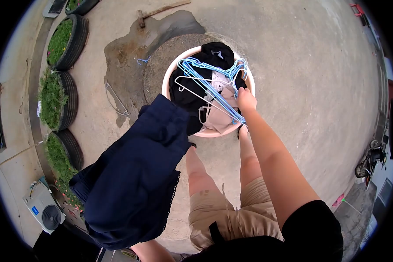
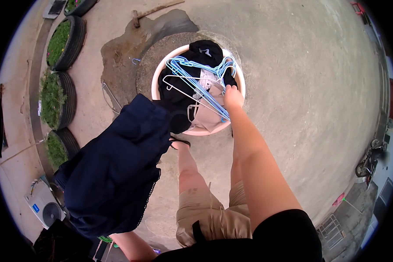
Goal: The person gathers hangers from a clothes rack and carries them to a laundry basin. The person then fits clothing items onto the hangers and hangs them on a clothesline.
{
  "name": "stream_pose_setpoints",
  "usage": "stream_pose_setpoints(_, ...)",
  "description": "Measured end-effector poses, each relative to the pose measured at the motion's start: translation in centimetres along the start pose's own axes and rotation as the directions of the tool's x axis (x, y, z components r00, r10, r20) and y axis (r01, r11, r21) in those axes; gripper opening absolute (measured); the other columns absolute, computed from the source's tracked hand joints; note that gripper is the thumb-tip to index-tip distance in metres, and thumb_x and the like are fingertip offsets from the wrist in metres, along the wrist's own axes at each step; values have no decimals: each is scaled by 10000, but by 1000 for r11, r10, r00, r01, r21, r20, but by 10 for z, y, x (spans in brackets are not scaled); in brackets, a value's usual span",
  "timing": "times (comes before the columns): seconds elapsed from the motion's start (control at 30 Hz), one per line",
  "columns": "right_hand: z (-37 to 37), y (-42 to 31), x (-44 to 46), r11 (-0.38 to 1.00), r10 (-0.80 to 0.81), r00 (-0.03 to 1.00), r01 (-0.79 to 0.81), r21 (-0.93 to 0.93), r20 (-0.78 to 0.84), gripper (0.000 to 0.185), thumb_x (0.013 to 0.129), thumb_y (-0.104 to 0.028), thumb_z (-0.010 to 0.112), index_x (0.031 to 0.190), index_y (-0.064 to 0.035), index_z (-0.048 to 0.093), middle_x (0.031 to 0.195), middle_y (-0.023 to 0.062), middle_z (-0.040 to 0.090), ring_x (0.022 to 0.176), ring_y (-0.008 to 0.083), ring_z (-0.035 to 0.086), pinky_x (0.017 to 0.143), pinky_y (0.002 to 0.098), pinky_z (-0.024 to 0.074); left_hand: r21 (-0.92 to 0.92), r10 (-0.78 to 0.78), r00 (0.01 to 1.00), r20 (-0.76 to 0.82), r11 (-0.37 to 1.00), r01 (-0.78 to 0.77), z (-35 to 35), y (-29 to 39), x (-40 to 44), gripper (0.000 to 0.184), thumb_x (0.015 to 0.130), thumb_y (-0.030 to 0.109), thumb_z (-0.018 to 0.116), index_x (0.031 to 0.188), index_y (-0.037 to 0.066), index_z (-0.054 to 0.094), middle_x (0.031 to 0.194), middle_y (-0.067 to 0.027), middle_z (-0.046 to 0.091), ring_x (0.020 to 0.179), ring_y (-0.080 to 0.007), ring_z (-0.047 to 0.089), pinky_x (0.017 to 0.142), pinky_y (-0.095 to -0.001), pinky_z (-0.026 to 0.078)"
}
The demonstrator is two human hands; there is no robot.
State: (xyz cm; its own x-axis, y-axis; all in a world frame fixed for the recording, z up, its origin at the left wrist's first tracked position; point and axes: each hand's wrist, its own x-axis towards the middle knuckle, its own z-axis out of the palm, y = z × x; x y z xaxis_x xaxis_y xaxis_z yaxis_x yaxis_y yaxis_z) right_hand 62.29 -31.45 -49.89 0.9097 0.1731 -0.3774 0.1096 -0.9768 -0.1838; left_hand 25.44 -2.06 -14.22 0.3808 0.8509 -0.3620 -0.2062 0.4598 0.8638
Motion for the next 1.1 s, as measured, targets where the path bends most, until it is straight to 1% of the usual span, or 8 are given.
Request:
stream_pose_setpoints(0.4, 18, 17, -9, 984, 141, 964, -162, 78, 225, 229, 793, -161, 620, 980, -52, 544, 962, 178, 654, 937, 367, 629, 779, 474, 511, 20, -21, 1000, 11, 1000, 21, -3, -5, -10, 339, 777, 356, 419, 734, 20, 427, 897, -285, 604, 647, -310, 516, 619, -380, 418)
stream_pose_setpoints(0.7, 15, 10, -25, 986, 60, 998, -61, 156, 17, 222, 798, -169, 568, 986, -57, 531, 935, 192, 647, 876, 386, 626, 748, 482, 503, 13, -35, 999, 31, 999, 35, -6, -4, -18, 344, 744, 358, 434, 669, 23, 409, 848, -303, 606, 582, -310, 507, 569, -371, 413)
stream_pose_setpoints(0.8, -4, -8, -35, 943, 147, 987, -123, 309, -58, 183, 786, -151, 564, 928, -35, 576, 852, 217, 648, 837, 355, 645, 734, 439, 512, 6, -36, 998, 46, 999, 36, -5, -2, -20, 347, 733, 358, 439, 648, 24, 402, 832, -308, 607, 561, -309, 504, 552, -368, 412)
stream_pose_setpoints(0.9, -35, -28, -48, 817, 152, 969, -233, 527, 194, 177, 797, -174, 541, 852, -16, 601, 775, 225, 641, 810, 345, 647, 735, 424, 503, -12, -31, 998, 63, 999, 32, 0, 1, -25, 350, 722, 359, 444, 626, 25, 396, 816, -314, 608, 539, -309, 501, 535, -365, 410)
stream_pose_setpoints(0.93, -24, -24, -50, 837, 9, 989, -90, 539, 150, 233, 814, -218, 535, 808, 3, 609, 762, 217, 644, 756, 323, 655, 706, 402, 504, -17, -25, 997, 72, 1000, 26, 1, 2, -28, 352, 718, 359, 445, 619, 26, 394, 811, -316, 608, 532, -309, 500, 529, -364, 410)
stream_pose_setpoints(0.97, -28, -30, -59, 766, -78, 972, -85, 638, 223, 211, 838, -227, 536, 820, -31, 612, 663, 115, 617, 608, 221, 617, 569, 352, 475, -25, -20, 997, 80, 999, 22, 4, 4, -29, 353, 714, 359, 447, 611, 26, 392, 805, -318, 608, 525, -309, 499, 523, -363, 409)
stream_pose_setpoints(1.03, -48, -42, -78, 458, -189, 828, -402, 793, 528, 133, 889, -181, 502, 840, -96, 591, 575, -53, 446, 443, 57, 371, 401, 240, 288, -43, -13, 994, 111, 999, 18, 12, 5, -34, 356, 707, 360, 450, 597, 27, 388, 794, -322, 609, 511, -309, 497, 512, -361, 408)
stream_pose_setpoints(1.1, -67, -57, -99, 360, -332, 768, -433, 826, 547, 104, 903, -135, 469, 865, -124, 565, 567, -104, 329, 422, 15, 240, 379, 201, 167, -66, 7, 990, 138, 998, 3, 19, 9, -41, 359, 700, 360, 453, 583, 27, 384, 784, -326, 609, 496, -309, 495, 501, -360, 407)
